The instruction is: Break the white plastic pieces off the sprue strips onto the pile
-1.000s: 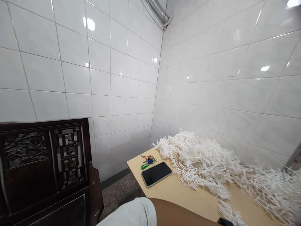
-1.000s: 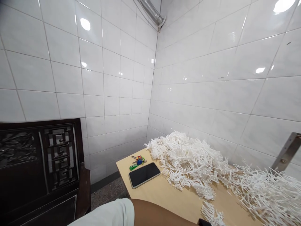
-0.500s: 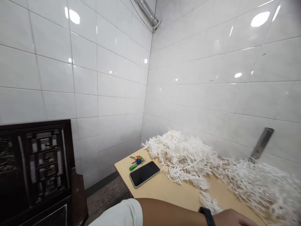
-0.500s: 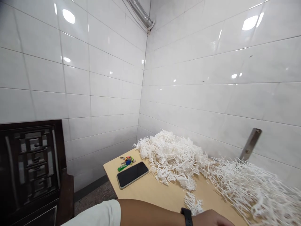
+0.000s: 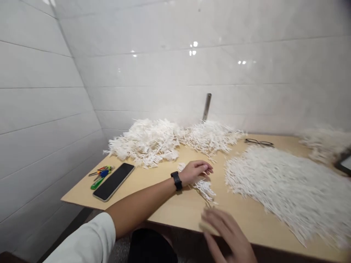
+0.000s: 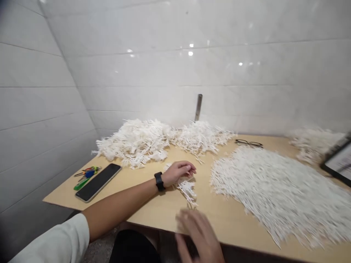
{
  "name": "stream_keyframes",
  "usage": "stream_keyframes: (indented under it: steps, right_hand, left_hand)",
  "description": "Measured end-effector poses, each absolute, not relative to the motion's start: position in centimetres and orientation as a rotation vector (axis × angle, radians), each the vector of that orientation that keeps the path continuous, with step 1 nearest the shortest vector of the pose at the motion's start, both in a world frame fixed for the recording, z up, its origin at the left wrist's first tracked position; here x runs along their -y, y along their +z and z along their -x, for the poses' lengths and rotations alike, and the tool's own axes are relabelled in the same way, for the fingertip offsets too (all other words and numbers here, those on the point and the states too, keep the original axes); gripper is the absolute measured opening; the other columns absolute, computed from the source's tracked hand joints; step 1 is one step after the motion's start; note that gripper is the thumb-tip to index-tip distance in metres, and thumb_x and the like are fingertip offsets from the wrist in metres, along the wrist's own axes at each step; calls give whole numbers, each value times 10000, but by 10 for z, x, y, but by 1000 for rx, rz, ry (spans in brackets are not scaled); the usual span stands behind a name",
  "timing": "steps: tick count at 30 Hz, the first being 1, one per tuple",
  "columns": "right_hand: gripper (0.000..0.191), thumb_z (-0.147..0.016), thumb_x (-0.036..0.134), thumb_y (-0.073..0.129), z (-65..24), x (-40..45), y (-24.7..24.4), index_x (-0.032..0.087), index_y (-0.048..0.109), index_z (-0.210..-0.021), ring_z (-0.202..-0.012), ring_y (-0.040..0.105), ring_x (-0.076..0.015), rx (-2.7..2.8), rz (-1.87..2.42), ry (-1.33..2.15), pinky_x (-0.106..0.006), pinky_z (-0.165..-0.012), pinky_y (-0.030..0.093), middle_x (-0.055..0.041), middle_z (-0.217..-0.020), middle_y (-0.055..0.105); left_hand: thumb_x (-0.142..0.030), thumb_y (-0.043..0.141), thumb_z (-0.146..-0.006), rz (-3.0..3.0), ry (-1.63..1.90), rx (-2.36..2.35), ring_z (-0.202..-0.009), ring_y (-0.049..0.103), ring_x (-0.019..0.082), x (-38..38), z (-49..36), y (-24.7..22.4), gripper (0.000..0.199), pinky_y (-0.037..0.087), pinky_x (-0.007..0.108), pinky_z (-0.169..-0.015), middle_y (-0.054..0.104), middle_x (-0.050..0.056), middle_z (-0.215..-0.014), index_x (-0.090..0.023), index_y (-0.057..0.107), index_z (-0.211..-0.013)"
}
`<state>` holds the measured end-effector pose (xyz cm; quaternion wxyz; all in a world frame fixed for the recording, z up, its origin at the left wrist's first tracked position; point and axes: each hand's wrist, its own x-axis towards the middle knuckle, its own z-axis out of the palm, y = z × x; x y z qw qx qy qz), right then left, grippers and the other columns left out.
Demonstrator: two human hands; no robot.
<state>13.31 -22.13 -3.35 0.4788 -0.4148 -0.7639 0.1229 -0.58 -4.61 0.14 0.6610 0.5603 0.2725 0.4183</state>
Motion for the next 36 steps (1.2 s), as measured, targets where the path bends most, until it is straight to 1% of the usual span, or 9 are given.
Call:
stream_keyframes:
  steps: [4,9,13,18,22,25,30,33,36]
  right_hand:
    - [348,-884,290,533,-123,204,-41,270,609,-1223,-1204,519,-324,1923,1394,-73,-538,-960,465,-103,-1323,561]
    - [331,-910,272,476,-118,198,-41,162,591,-1201,-1146,553,-284,1848,1530,1,-480,-961,479,-136,-1232,613]
    - [299,-908,271,472,-121,199,-40,164,597,-1158,-1131,543,-283,1721,1522,50,-478,-948,477,-137,-1201,608]
    - [292,-910,267,461,-126,196,-42,185,608,-1148,-1089,548,-278,1595,1488,45,-481,-925,481,-136,-1149,608]
    - [467,-912,239,438,-123,196,-42,197,442,-1377,-1265,446,-300,1570,1479,-51,-521,-1007,430,-146,-1363,490]
    - [499,-907,202,435,-119,198,-42,218,405,-1405,-1340,373,-294,1552,1461,-122,-521,-1050,399,-128,-1465,384]
    - [389,-909,206,444,-116,200,-46,218,523,-1289,-1174,529,-275,1501,1454,-149,-472,-967,469,-131,-1252,570]
    - [387,-926,254,447,-115,200,-46,189,507,-1302,-988,614,-250,1619,1482,-82,-400,-841,517,-111,-1069,667]
    - [433,-933,304,452,-116,200,-44,173,466,-1345,-937,628,-245,1653,1536,-23,-368,-775,517,-99,-1029,688]
  left_hand:
    - [-498,674,-766,-1289,848,-526,-876,611,166,57,5,5,426,476,309,-848,668,134,-980,-108,677,-936]
    - [-489,619,-812,-1518,869,-576,-949,608,190,60,9,14,392,459,323,-895,670,129,-998,-119,679,-929]
    - [-471,557,-856,-1843,714,-608,-886,611,176,60,15,20,368,460,300,-853,678,102,-936,-128,685,-896]
    - [-372,691,-764,-2236,442,-458,-944,594,186,65,15,22,274,440,288,-886,665,88,-1010,-158,687,-935]
    - [-309,599,-823,-2373,500,-607,-862,592,164,68,11,19,222,447,261,-793,681,68,-960,-172,682,-977]
    - [-325,542,-856,-2268,615,-748,-759,582,140,67,9,17,231,440,242,-718,687,55,-858,-154,690,-904]
    - [-427,615,-793,-1818,748,-873,-579,512,102,64,7,15,308,407,225,-567,607,14,-672,-123,648,-837]
    - [-432,666,-744,-1659,766,-884,-558,483,83,62,5,14,320,377,207,-540,571,-6,-635,-120,617,-789]
    - [-440,685,-727,-1595,693,-843,-560,484,75,61,6,15,335,373,199,-541,578,-9,-651,-121,604,-791]
